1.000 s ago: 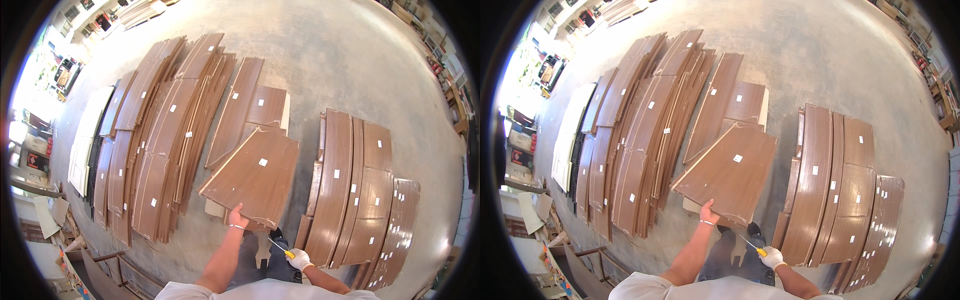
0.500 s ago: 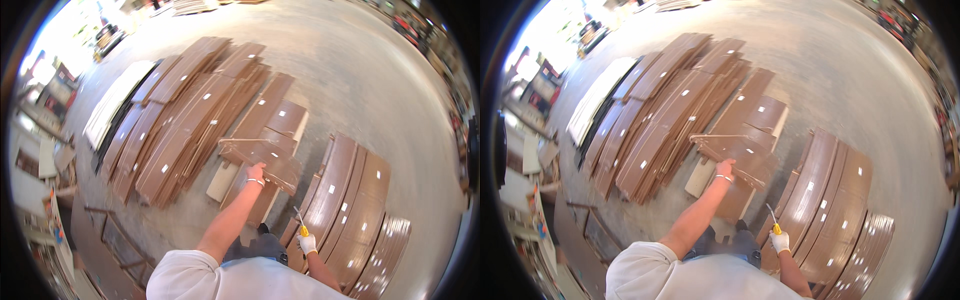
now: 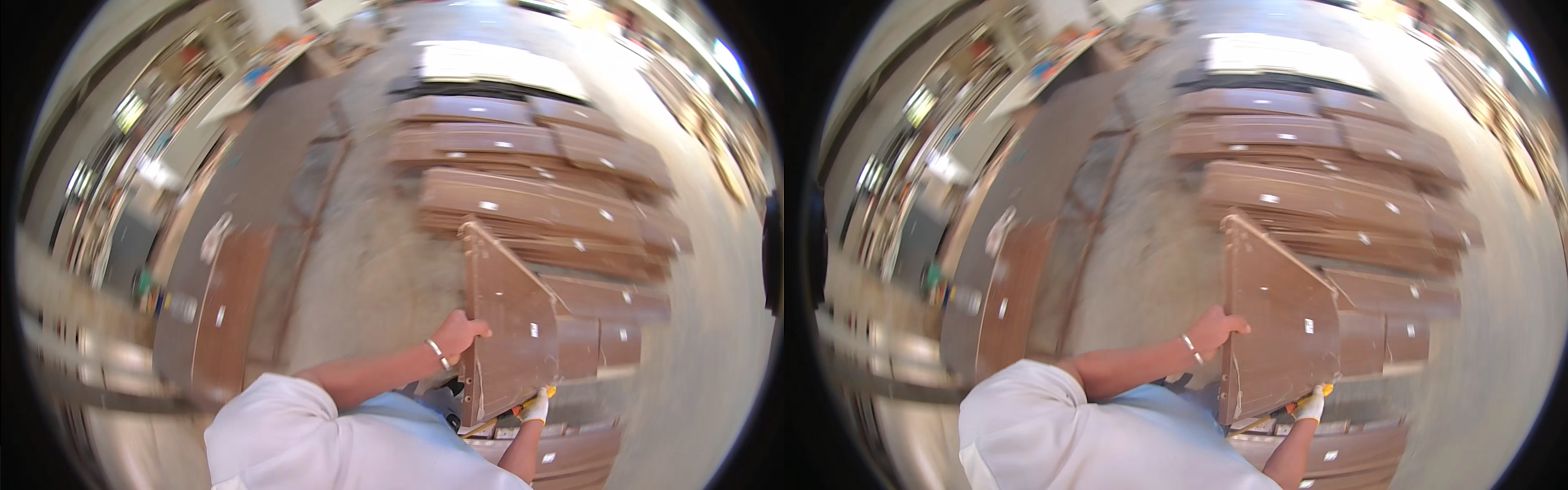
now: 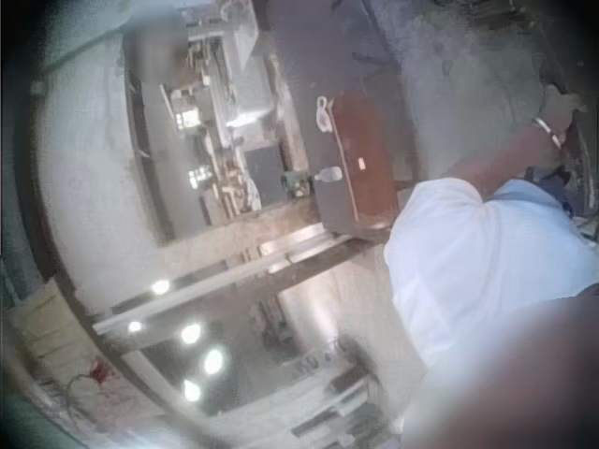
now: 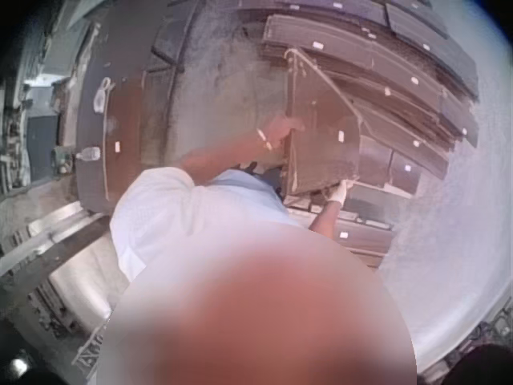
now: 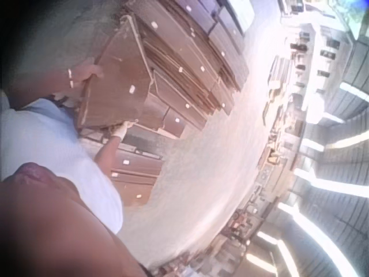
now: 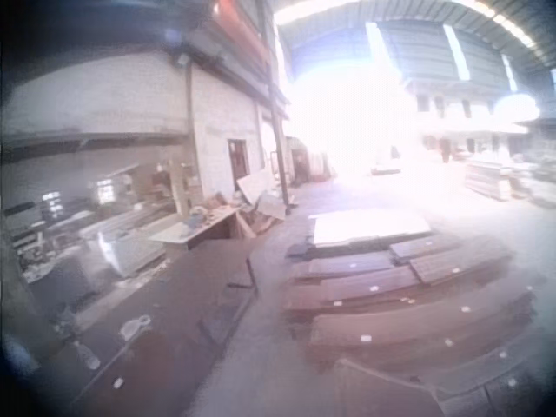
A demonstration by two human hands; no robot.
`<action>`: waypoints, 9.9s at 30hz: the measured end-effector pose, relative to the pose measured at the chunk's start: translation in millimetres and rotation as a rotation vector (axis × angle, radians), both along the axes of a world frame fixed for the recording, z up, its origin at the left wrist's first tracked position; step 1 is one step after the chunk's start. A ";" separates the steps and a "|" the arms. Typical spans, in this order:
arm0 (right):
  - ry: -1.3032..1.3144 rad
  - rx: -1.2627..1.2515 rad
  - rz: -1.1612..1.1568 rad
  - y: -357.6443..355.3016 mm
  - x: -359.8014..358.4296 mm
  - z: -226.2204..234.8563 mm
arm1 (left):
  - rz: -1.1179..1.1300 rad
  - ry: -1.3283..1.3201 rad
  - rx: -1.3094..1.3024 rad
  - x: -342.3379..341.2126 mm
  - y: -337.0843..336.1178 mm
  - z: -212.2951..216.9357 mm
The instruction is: The person wipes several brown wooden panels and trim pieces with a cloth on a workbench in a workshop. They pick up each piece, wipe it, and place it back on the bench or nearby stacks.
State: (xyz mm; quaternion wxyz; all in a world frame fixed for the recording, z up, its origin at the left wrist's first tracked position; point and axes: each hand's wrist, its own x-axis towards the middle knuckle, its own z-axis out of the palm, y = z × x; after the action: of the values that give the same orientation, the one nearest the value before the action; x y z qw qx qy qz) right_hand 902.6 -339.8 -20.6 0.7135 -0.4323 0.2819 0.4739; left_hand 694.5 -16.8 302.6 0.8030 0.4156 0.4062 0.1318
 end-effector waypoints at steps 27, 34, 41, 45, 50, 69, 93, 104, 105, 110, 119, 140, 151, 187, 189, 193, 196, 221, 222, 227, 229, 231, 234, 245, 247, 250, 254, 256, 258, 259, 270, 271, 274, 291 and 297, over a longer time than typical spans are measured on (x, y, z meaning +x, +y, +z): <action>-0.657 0.114 1.540 631.8 -617.2 149.4 | 1.751 -0.306 0.362 -754.2 -34.9 -105.2; -0.740 0.075 1.654 673.6 -693.0 134.0 | 1.789 -0.317 0.397 -809.1 -21.0 -158.0; -0.616 0.002 1.776 688.9 -714.4 99.0 | 1.815 -0.159 0.218 -849.8 -3.6 -209.1; -0.892 -0.013 1.993 659.0 -701.6 108.8 | 1.827 -0.031 0.087 -877.8 -3.0 -229.2; -1.116 -0.145 2.019 574.8 -643.2 133.9 | 0.785 1.138 -0.344 -932.6 -23.3 -249.4; -1.038 -0.605 1.188 249.3 -407.9 107.3 | -0.639 0.332 0.871 -343.1 299.6 -294.3; -0.190 -0.848 0.518 142.6 -318.4 -15.8 | -1.608 0.793 0.189 55.3 42.7 -539.2; 0.067 -1.000 0.415 163.0 -287.0 -150.6 | -0.808 0.991 -0.182 74.0 36.1 -776.4; 0.089 -1.024 0.351 161.9 -284.7 -161.3 | -0.660 0.993 -0.234 80.2 34.2 -792.3; 0.086 -1.040 0.297 159.8 -293.6 -198.9 | -0.397 0.739 -0.472 113.3 17.0 -848.3; 0.133 -0.984 0.526 139.1 -298.8 -193.0 | -0.355 0.734 -0.415 68.6 9.2 -803.2; -0.144 -1.233 0.549 49.4 -149.2 -28.5 | -0.293 0.352 -0.244 12.9 145.9 -363.5; -0.227 -1.121 0.358 173.8 -327.1 90.4 | -0.644 0.012 0.452 216.7 13.1 -198.7; -0.144 -0.810 0.681 17.5 -181.7 123.6 | -0.136 0.401 -0.116 83.7 70.8 -266.4; -0.033 -0.895 0.696 -4.8 -164.4 83.4 | -0.090 0.388 -0.106 60.0 57.2 -271.4; -0.074 -0.911 0.578 -25.3 -139.3 27.7 | -0.087 0.265 0.152 48.0 19.1 -257.9; -0.075 -0.774 0.359 -25.5 -119.5 -0.5 | -0.130 0.377 0.291 67.7 -4.1 -242.4; -0.254 -0.039 0.623 343.5 -204.8 -37.2 | 0.520 -0.041 0.565 -533.2 86.4 28.6; -0.297 0.001 0.682 379.7 -221.0 -21.9 | 0.609 -0.089 0.520 -567.0 75.8 24.2; -0.453 0.158 0.891 526.5 -343.9 77.9 | 1.121 0.018 0.440 -709.2 19.3 -26.9; -0.492 0.177 0.834 569.9 -406.9 109.0 | 1.309 0.073 0.465 -746.6 -6.6 -53.4; -0.601 0.140 1.034 602.4 -461.8 133.0 | 1.480 0.069 0.502 -771.2 -33.8 -76.0; -0.736 0.100 1.170 633.8 -543.5 142.8 | 1.678 -0.020 0.516 -793.8 -69.3 -100.0; -0.993 -0.220 1.372 712.5 -710.4 128.5 | 1.951 -0.036 0.496 -835.3 -78.7 -185.4; -1.020 -0.279 1.377 719.3 -720.6 120.1 | 1.973 -0.049 0.513 -834.1 -74.4 -195.0; -1.038 -0.323 1.420 727.4 -730.1 106.6 | 1.915 -0.072 0.390 -843.7 -70.2 -204.6; -0.946 -0.320 1.683 718.8 -731.2 93.9 | 1.944 0.028 0.270 -858.9 -72.4 -224.2; -0.939 -0.261 1.785 703.2 -727.8 92.2 | 1.937 0.105 0.142 -870.1 -73.7 -237.5; -1.047 -0.179 1.762 675.2 -723.6 91.3 | 1.815 0.363 0.108 -881.2 -75.8 -250.2; -1.138 -0.149 1.728 656.8 -718.1 92.6 | 1.744 0.520 0.051 -889.9 -74.0 -255.6; -1.249 -0.605 1.506 391.5 -534.8 104.8 | 0.240 1.514 0.901 -831.2 108.3 -230.0; -1.193 -0.655 1.440 365.9 -517.4 104.6 | 0.114 1.312 1.075 -795.6 133.9 -235.3; -1.090 -0.759 1.141 299.5 -472.8 106.1 | -0.371 0.701 1.571 -687.3 184.0 -257.1; -0.542 -0.825 0.301 40.0 -331.5 60.7 | -1.530 0.622 1.107 -305.9 191.5 -280.5; -0.609 -0.738 0.305 51.7 -298.5 51.6 | -1.045 0.761 0.654 -168.0 223.5 -270.9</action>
State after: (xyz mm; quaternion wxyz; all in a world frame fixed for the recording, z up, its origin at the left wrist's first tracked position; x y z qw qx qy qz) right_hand 604.1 -288.1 31.0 0.4855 -0.8107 0.1433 0.2940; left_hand 526.6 206.7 31.8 0.3985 0.7917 0.3456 -0.3083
